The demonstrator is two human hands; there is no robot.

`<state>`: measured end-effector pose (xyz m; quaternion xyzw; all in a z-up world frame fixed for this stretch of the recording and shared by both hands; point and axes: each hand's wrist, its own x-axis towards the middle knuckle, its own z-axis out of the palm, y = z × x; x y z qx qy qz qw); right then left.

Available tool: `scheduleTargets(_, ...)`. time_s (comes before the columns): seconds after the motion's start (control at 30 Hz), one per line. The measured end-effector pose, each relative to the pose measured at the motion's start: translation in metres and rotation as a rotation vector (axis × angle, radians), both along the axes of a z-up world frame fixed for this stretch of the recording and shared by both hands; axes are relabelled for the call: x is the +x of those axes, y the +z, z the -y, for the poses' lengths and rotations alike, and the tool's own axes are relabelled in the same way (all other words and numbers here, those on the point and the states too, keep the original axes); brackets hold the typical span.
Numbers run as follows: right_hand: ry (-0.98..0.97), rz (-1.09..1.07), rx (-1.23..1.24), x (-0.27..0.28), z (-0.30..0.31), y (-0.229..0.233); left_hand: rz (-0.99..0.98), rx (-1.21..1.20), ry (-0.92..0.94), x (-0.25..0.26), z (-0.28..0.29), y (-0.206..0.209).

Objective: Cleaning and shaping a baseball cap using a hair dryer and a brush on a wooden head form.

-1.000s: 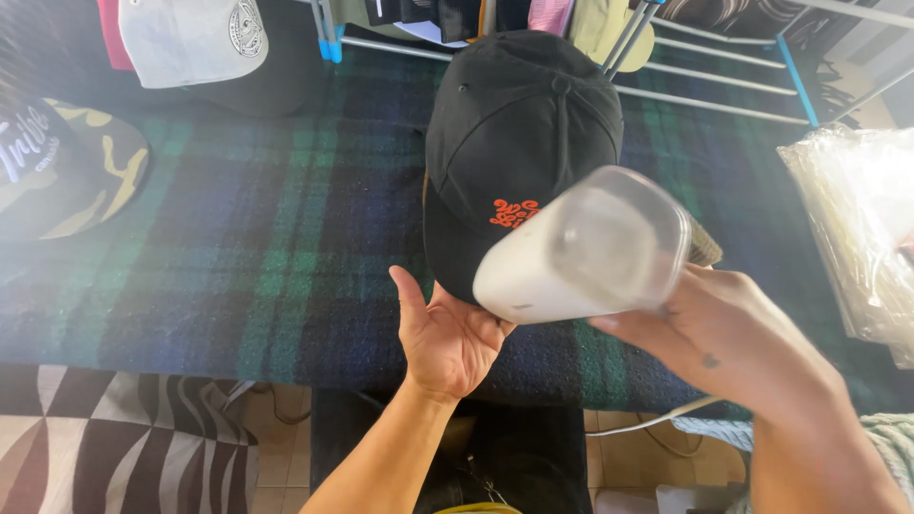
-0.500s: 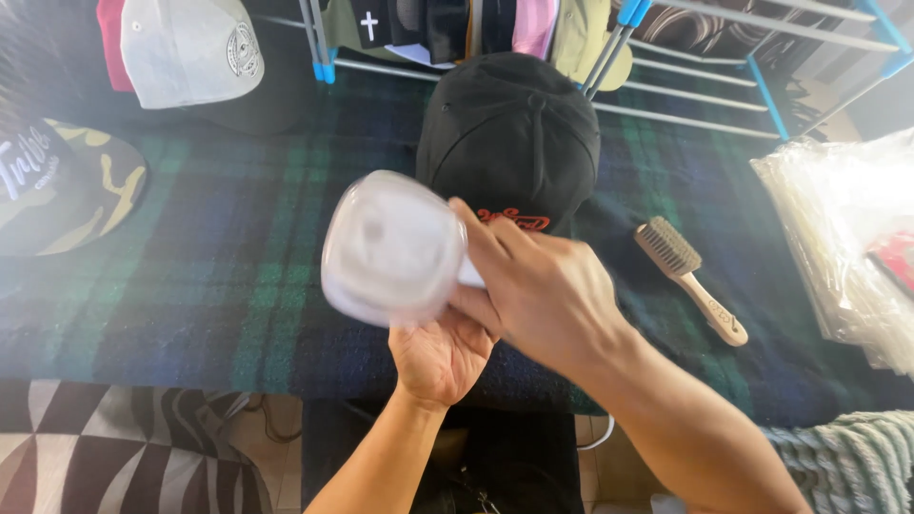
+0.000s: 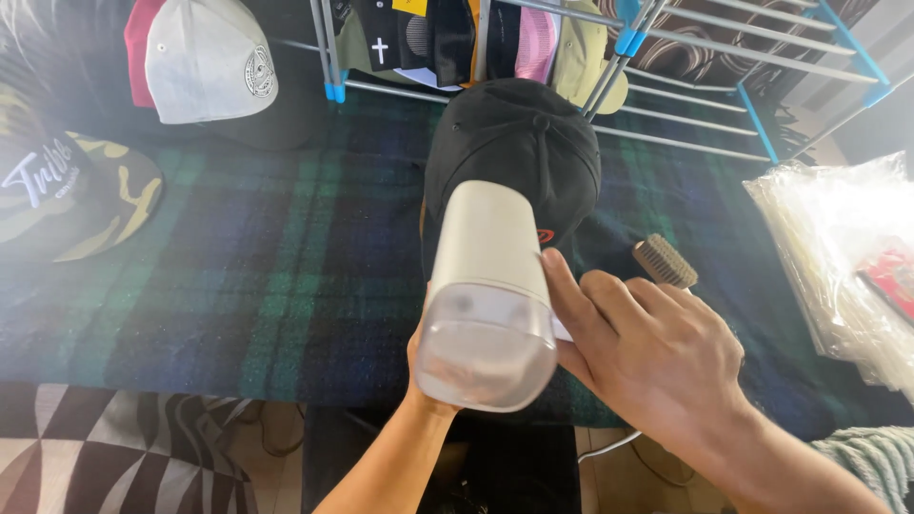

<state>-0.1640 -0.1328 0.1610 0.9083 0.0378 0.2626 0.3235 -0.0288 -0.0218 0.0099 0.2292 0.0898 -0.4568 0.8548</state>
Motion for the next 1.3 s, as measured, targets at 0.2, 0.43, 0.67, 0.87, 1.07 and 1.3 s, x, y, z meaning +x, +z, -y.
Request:
scheduleTargets(0.2,-0.179,-0.116,-0.043,0.033,0.0,0.051,0.204,-0.213,0.119,-0.006,0.012,-0.02)
scheduleTargets(0.43,-0.263,-0.213,0.627,0.07,0.043,0.1,0.146,-0.131,0.156,-0.005,0.007,0.0)
scheduleTargets(0.67,-0.315,-0.064,1.048,0.072,0.101,0.089,0.112,-0.105,0.139,-0.002,0.005,0.002)
scheduleTargets(0.87,-0.332,0.187,1.223,0.052,0.117,0.064,0.185,0.17,0.247,0.023,-0.002,0.006)
scheduleTargets(1.07,-0.507,0.406,1.365,-0.005,0.096,0.019,1.342,0.461,0.471,0.124,0.024,0.095)
scheduleTargets(1.3,-0.488,0.439,1.435,-0.004,0.077,-0.006,1.194,0.356,-0.27,0.18,0.093,0.158)
